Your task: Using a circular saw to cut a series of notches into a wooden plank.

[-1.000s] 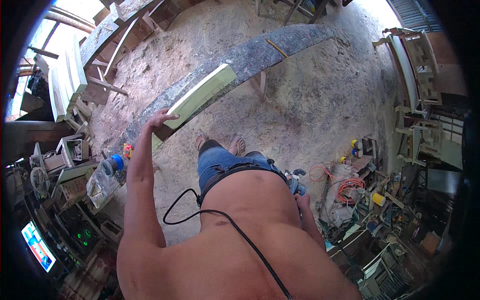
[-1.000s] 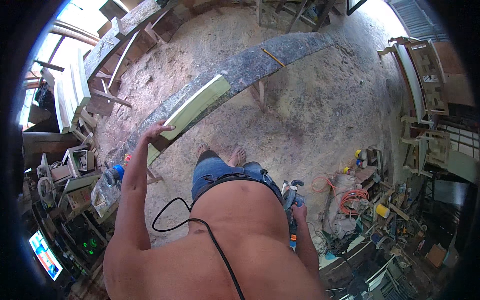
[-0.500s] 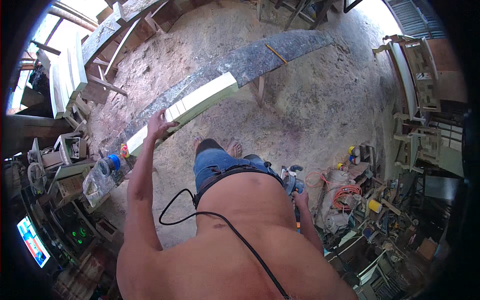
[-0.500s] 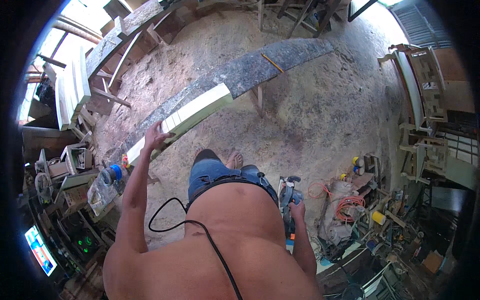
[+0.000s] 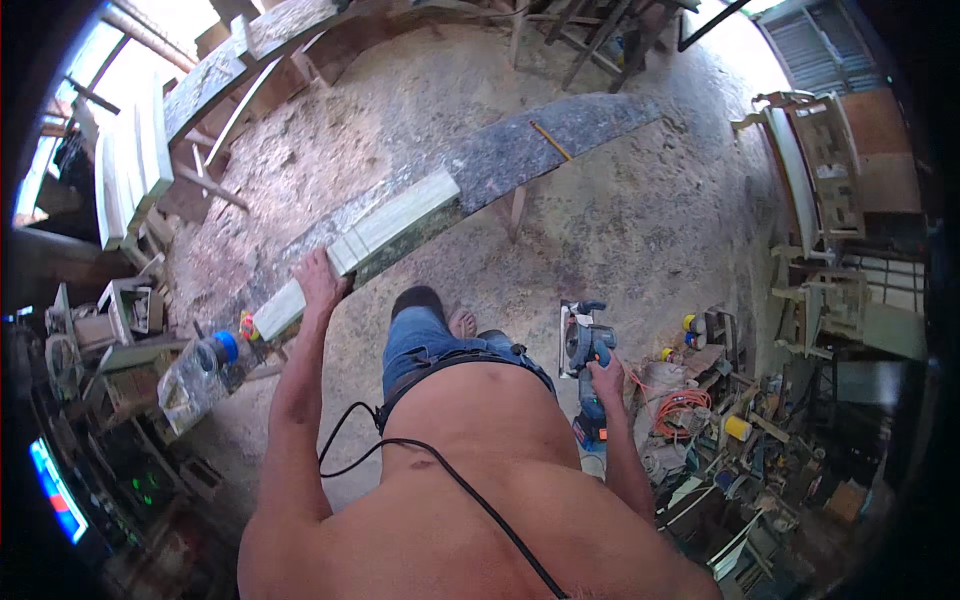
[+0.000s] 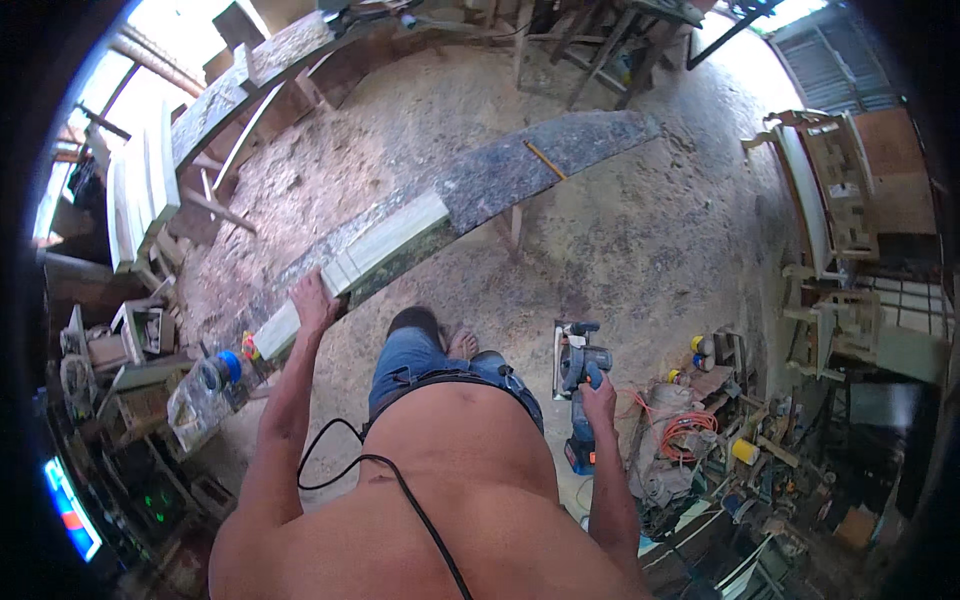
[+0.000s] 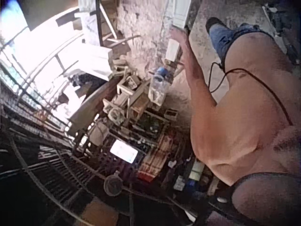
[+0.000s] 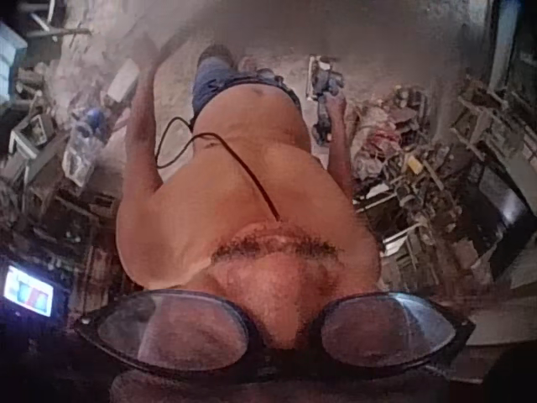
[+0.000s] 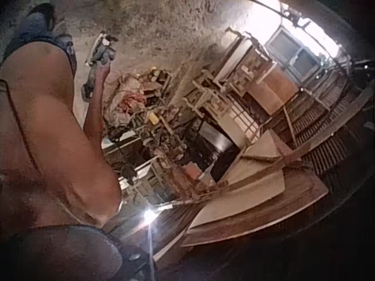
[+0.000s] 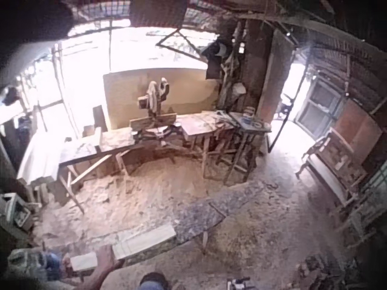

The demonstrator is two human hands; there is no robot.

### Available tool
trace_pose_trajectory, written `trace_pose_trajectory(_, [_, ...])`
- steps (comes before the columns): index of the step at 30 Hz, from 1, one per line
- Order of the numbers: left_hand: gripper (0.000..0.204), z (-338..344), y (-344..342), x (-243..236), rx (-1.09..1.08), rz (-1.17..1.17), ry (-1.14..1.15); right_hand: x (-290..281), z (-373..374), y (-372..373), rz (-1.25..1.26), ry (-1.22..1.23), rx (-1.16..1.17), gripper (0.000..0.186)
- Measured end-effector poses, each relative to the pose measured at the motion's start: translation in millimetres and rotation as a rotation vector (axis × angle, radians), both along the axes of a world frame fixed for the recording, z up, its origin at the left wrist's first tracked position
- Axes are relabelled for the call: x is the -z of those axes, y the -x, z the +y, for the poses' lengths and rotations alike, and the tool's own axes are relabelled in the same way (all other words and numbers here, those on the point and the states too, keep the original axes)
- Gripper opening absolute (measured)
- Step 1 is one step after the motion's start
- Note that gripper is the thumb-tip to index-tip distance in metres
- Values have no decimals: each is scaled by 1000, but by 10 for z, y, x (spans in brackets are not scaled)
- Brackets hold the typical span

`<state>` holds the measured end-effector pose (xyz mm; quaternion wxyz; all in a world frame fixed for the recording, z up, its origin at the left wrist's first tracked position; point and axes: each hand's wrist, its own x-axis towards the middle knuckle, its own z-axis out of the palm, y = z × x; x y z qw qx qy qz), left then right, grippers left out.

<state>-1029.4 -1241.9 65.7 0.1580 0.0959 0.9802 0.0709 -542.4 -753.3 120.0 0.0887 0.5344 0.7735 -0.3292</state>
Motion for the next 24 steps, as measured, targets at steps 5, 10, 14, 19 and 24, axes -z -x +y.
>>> trace_pose_trajectory(5, [94,83,-327,-224,131,250,-142,-105,192,235,7,-158,-46,45])
trace_pose_trajectory(10, [83,-91,-660,-525,184,282,-351,-573,391,881,67,67,130,48])
trace_pose_trajectory(14, [71,-52,-733,-530,126,282,-355,-662,607,1199,203,-129,28,27])
trace_pose_trajectory(19, [62,178,-758,-572,-41,305,-358,-812,1125,1662,207,-154,-157,34])
trace_pose_trajectory(24, [57,495,-862,-573,-297,339,-289,-1160,1648,2438,87,78,-190,56])
